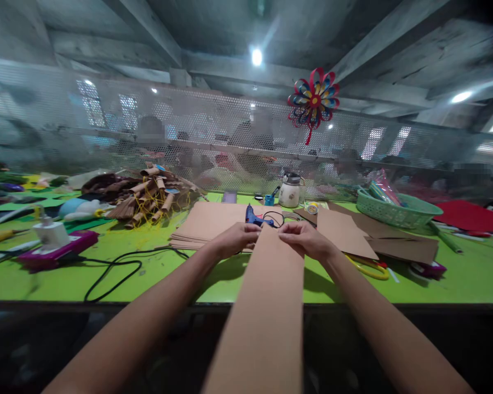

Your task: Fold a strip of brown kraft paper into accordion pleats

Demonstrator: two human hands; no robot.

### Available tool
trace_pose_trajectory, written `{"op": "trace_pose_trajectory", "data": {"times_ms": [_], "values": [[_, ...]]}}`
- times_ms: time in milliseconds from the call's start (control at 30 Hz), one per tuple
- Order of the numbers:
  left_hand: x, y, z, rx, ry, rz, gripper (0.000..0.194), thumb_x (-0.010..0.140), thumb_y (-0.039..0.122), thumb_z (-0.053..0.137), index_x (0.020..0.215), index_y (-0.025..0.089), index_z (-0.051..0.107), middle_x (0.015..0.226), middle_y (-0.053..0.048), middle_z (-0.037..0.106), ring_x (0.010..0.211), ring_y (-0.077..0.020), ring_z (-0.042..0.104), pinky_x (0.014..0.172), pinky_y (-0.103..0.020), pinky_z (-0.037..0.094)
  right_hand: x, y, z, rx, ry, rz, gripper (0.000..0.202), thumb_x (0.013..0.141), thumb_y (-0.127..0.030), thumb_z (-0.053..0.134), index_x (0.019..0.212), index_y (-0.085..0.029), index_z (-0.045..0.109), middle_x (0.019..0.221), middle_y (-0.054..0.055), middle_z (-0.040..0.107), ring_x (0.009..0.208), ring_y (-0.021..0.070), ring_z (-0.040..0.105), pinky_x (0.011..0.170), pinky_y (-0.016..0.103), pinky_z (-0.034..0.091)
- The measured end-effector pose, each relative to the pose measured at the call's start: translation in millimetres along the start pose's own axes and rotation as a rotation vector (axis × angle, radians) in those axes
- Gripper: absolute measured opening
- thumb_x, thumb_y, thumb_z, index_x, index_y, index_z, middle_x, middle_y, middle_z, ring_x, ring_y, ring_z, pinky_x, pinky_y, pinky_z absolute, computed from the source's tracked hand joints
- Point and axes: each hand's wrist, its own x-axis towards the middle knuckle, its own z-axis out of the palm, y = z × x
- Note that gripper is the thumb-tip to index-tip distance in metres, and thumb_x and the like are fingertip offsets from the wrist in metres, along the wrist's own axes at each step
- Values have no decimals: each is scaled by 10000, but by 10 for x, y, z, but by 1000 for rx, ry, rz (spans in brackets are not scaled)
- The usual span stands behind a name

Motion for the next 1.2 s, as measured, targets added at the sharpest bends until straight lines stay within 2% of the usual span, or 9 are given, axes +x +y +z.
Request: {"op": "trace_pose_trajectory", "data": {"times_ms": [67, 133, 233, 333, 467, 600, 833, 1000, 1200], "values": [[13, 9, -25, -17, 76, 9, 464, 803, 499, 589, 992, 83, 665, 814, -81, 648, 662, -118, 545, 630, -247, 430, 52, 52, -64, -127, -116, 54, 298, 688, -400, 742, 766, -131, 641, 651, -15, 567, 570, 84, 488, 545, 214, 382], [19, 6, -11, 122, 92, 23, 457, 818, 495, 559, 955, 77, 682, 809, -80, 655, 646, -114, 519, 597, -230, 400, 93, 122, -62, -262, -187, 46, 289, 707, -401, 718, 753, -123, 653, 638, -18, 559, 571, 83, 465, 545, 212, 361], [21, -30, 49, 533, 21, 56, 332, 790, 380, 595, 902, 93, 720, 761, -55, 670, 657, -128, 514, 592, -225, 365, 106, 220, 31, -440, -210, -9, 255, 743, -380, 675, 744, -125, 661, 649, -14, 568, 594, 94, 459, 552, 216, 350], [24, -89, 91, 728, -47, 65, 242, 763, 280, 600, 884, 118, 733, 741, -36, 681, 675, -142, 538, 602, -225, 359, 64, 269, 137, -536, -184, -26, 218, 776, -335, 633, 735, -122, 650, 666, -4, 579, 606, 100, 467, 565, 222, 355], [20, -141, 118, 791, -77, 85, 234, 774, 255, 564, 894, 135, 725, 765, -32, 679, 665, -138, 533, 598, -226, 350, -9, 288, 192, -577, -155, -59, 168, 810, -284, 588, 761, -132, 643, 726, 12, 605, 658, 118, 506, 621, 237, 393], [-12, -108, 174, 883, -75, 99, 197, 760, 200, 543, 852, 142, 707, 735, -28, 653, 626, -132, 501, 577, -233, 326, -92, 312, 155, -685, -115, -145, 119, 799, -259, 620, 807, -148, 662, 806, 33, 627, 745, 145, 549, 687, 256, 423], [-38, -37, 204, 894, -91, 72, 129, 745, 147, 558, 819, 155, 664, 736, -22, 622, 633, -134, 495, 579, -235, 320, -200, 343, 98, -751, -104, -150, 133, 814, -275, 618, 811, -146, 652, 772, 28, 618, 694, 137, 542, 627, 242, 419], [-17, -82, 192, 905, -146, 151, 118, 785, 211, 580, 840, 150, 664, 826, -36, 604, 670, -131, 499, 600, -231, 339, -185, 378, 115, -727, -101, -120, 125, 822, -264, 604, 788, -146, 625, 733, 18, 619, 676, 134, 540, 636, 246, 420], [-4, -146, 227, 902, -128, 253, 73, 790, 172, 579, 772, 146, 645, 790, -26, 568, 700, -133, 508, 623, -226, 358, -209, 379, 136, -752, -103, -149, 86, 833, -232, 591, 798, -154, 578, 746, 8, 582, 680, 129, 524, 629, 241, 410]]}}
